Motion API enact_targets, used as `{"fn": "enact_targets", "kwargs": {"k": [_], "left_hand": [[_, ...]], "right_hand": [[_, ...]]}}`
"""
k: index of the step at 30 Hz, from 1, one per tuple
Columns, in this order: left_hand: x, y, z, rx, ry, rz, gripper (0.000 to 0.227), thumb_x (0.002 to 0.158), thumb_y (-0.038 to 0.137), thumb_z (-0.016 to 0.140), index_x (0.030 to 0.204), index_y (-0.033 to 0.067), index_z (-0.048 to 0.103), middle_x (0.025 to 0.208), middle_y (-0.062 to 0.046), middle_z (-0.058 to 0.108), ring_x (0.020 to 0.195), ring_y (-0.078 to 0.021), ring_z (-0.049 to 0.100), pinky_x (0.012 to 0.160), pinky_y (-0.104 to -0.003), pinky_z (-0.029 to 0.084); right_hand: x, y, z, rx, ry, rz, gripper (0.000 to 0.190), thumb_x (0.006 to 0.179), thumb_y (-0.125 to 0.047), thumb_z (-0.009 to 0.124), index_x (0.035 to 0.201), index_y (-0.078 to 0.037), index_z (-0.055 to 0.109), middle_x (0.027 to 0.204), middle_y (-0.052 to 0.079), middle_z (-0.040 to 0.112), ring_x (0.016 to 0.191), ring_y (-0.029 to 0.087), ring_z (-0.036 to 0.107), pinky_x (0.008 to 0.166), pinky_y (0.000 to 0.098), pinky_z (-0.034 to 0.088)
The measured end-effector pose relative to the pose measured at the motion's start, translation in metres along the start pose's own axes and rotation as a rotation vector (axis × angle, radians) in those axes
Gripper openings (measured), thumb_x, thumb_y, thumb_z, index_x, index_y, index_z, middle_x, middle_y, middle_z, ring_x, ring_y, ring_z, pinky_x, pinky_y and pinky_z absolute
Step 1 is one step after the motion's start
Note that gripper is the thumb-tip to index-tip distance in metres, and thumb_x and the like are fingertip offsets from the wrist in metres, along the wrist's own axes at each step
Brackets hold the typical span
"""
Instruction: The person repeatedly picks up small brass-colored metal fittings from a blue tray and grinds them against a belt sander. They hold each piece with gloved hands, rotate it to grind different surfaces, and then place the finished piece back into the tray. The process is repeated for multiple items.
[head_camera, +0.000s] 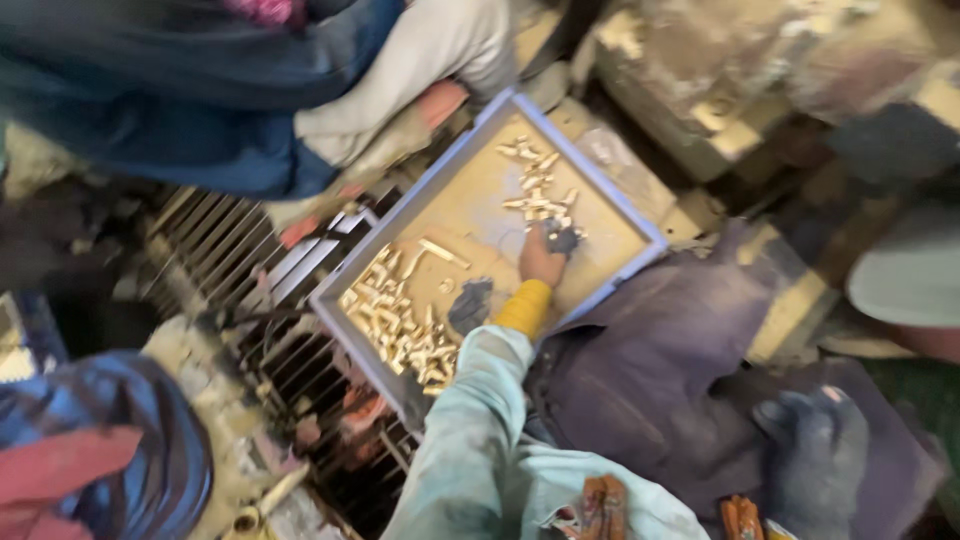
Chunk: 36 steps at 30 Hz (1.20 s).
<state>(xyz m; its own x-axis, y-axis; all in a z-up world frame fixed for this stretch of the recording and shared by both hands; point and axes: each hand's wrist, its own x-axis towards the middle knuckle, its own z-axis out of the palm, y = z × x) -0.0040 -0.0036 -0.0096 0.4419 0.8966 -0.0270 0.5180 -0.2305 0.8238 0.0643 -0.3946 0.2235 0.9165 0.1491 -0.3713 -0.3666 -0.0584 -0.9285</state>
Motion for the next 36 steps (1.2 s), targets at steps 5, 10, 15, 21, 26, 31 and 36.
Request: {"fn": "enact_targets", "kwargs": {"k": [5,10,15,21,26,31,36], "left_hand": [[-0.008,-0.030,-0.026,-0.022,0.082,-0.227,0.059,0.080,0.022,0.060,0.137,0.0078,0.055,0.109,-0.027,0.069,0.103,-0.0472,0.066,0.090,-0.050,0.052],[-0.008,-0.068,-0.162,0.143,0.102,-0.246,0.042,0.099,0.045,0.058,0.126,0.0135,0.065,0.119,-0.022,0.070,0.110,-0.0422,0.067,0.094,-0.047,0.052],[0.020,-0.116,-0.264,0.768,0.171,-0.148,0.054,0.094,0.048,0.070,0.131,0.0129,0.053,0.120,-0.020,0.064,0.105,-0.0413,0.065,0.083,-0.053,0.054],[0.055,-0.114,-0.262,1.090,-0.070,-0.193,0.024,0.106,0.027,0.050,0.128,0.0229,0.059,0.126,-0.015,0.062,0.103,-0.0363,0.069,0.072,-0.052,0.058],[0.069,-0.080,-0.266,0.956,-0.097,-0.302,0.034,0.098,0.024,0.056,0.132,0.0174,0.058,0.127,-0.019,0.065,0.104,-0.0404,0.070,0.081,-0.053,0.057],[0.049,-0.046,-0.213,0.301,0.068,0.097,0.051,0.078,0.015,0.071,0.129,0.0208,0.065,0.126,-0.019,0.069,0.115,-0.0402,0.066,0.098,-0.046,0.052],[-0.050,0.117,-0.133,-0.684,-0.445,-0.010,0.041,0.091,0.022,0.058,0.130,0.0114,0.067,0.124,-0.008,0.068,0.113,-0.0260,0.067,0.092,-0.038,0.056]], "right_hand": [[0.013,0.015,-0.001,-0.069,-0.019,-0.030,0.043,0.115,-0.010,0.049,0.153,0.007,0.037,0.120,0.022,0.061,0.100,0.028,0.065,0.092,0.0453,0.059],[0.015,0.024,-0.008,-0.096,-0.051,-0.031,0.042,0.118,-0.010,0.046,0.154,0.008,0.034,0.121,0.024,0.060,0.098,0.028,0.066,0.094,0.0466,0.060],[0.013,0.030,-0.012,-0.127,-0.053,-0.063,0.043,0.115,-0.007,0.043,0.153,0.010,0.034,0.122,0.026,0.061,0.098,0.030,0.067,0.096,0.0484,0.060],[0.008,0.022,-0.006,-0.112,0.031,-0.045,0.033,0.122,-0.013,0.049,0.145,0.010,0.042,0.112,0.023,0.062,0.095,0.026,0.066,0.085,0.0415,0.060],[0.035,0.001,0.020,-0.225,-0.012,-0.269,0.024,0.119,-0.010,0.048,0.134,0.008,0.047,0.110,0.022,0.063,0.091,0.025,0.067,0.083,0.0387,0.060],[0.047,-0.003,0.037,-0.206,-0.068,-0.272,0.021,0.119,-0.011,0.048,0.129,0.008,0.050,0.108,0.021,0.064,0.090,0.024,0.068,0.083,0.0379,0.059],[0.014,0.023,0.048,-0.190,-0.143,-0.198,0.021,0.119,-0.012,0.048,0.124,0.007,0.053,0.106,0.020,0.066,0.089,0.024,0.068,0.082,0.0371,0.059]]}}
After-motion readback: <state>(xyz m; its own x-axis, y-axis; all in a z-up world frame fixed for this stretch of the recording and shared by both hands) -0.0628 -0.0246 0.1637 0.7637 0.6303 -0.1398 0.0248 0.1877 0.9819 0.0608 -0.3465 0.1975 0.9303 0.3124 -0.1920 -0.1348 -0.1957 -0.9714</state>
